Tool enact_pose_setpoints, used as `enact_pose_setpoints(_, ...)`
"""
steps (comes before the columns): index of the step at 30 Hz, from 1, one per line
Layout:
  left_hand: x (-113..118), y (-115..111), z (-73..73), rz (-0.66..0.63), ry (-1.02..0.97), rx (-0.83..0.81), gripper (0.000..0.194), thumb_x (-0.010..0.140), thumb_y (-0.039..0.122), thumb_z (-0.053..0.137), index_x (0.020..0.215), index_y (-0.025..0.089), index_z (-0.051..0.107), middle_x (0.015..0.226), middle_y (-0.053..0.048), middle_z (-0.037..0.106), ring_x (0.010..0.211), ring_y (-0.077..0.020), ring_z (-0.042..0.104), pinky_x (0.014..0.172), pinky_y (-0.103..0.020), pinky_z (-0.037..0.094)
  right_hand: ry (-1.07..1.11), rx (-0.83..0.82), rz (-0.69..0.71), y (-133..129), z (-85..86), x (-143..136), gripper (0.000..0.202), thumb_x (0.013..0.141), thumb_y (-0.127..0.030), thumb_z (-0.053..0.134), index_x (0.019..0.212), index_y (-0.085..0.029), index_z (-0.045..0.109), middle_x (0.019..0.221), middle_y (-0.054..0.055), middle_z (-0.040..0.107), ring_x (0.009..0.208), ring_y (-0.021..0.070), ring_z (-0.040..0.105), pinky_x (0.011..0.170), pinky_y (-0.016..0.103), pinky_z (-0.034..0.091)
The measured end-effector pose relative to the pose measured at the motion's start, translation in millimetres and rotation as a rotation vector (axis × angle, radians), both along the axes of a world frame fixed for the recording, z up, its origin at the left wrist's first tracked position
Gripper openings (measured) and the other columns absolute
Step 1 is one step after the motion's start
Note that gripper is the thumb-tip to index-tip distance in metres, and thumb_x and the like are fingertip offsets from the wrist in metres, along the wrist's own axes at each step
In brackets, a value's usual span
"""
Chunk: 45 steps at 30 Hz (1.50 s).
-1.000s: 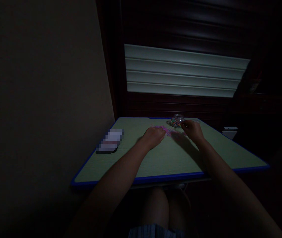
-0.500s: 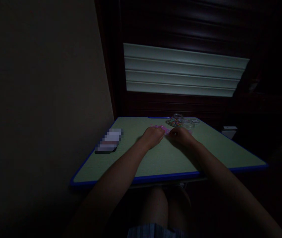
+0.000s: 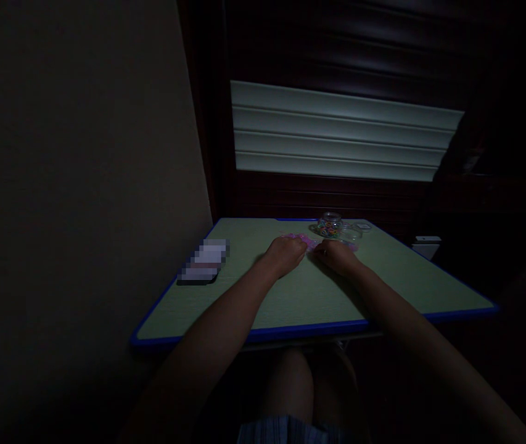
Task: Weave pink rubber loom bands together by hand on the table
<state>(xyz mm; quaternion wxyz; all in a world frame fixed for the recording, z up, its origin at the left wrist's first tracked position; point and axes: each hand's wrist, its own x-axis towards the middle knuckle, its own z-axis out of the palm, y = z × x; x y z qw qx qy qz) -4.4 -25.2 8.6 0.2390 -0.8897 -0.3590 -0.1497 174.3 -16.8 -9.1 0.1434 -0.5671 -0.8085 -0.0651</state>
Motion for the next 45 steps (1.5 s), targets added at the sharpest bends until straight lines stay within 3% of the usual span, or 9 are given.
enact_pose_setpoints(4,0,0,-0.1,-0.002,0.004,0.007,0.025,0.088,0.021,0.035,0.089,0.013,0.059,0.089,-0.009,0.064,0.084,-0.0194,0.059,0.071,-0.03,0.043,-0.054,0.01,-0.031,-2,1.0,-1,0.031,0.085,-0.036,0.041,0.092,-0.018,0.066,0.095,0.008,0.064,0.082,0.0173,0.059,0.065,0.021,0.038)
enact_pose_setpoints(13,1,0,-0.1,-0.008,-0.012,-0.004,0.025,0.088,0.023,0.035,0.089,0.013,0.058,0.089,-0.01,0.063,0.082,-0.0198,0.059,0.069,-0.031,0.044,-0.194,0.041,-0.053,-3,1.7,-6,0.03,0.087,-0.028,0.035,0.088,-0.015,0.062,0.094,0.01,0.062,0.084,0.0192,0.059,0.065,0.024,0.039)
enact_pose_setpoints(24,0,1,-0.2,0.014,-0.01,0.005,0.025,0.087,0.022,0.036,0.088,0.013,0.059,0.09,-0.01,0.064,0.082,-0.0197,0.06,0.07,-0.03,0.045,-0.166,0.02,-0.076,-8,6.8,-4,0.029,0.087,-0.025,0.035,0.092,-0.015,0.061,0.098,0.012,0.062,0.087,0.0191,0.059,0.068,0.024,0.039)
enact_pose_setpoints(32,-1,4,-2.8,-0.037,-0.03,0.025,0.023,0.088,0.021,0.038,0.091,0.014,0.059,0.09,-0.008,0.063,0.085,-0.0177,0.059,0.074,-0.029,0.044,-0.102,0.088,-0.11,-7,13.7,1,0.029,0.087,-0.024,0.035,0.094,-0.018,0.062,0.103,0.009,0.06,0.085,0.0186,0.058,0.065,0.024,0.038)
enact_pose_setpoints(37,-1,4,-3.0,-0.019,-0.027,0.026,0.022,0.087,0.021,0.039,0.093,0.013,0.058,0.092,-0.009,0.062,0.086,-0.0182,0.058,0.072,-0.029,0.044,-0.054,0.207,-0.029,-10,15.8,0,0.031,0.089,-0.027,0.032,0.095,-0.018,0.061,0.105,0.009,0.059,0.087,0.0179,0.056,0.068,0.024,0.037)
enact_pose_setpoints(45,-2,4,-1.4,0.043,-0.056,-0.012,0.021,0.088,0.023,0.038,0.096,0.014,0.056,0.095,-0.008,0.06,0.084,-0.0185,0.058,0.068,-0.029,0.044,-0.026,0.247,0.052,-8,13.8,-2,0.03,0.09,-0.026,0.033,0.096,-0.019,0.062,0.103,0.009,0.059,0.09,0.0172,0.055,0.07,0.024,0.037)
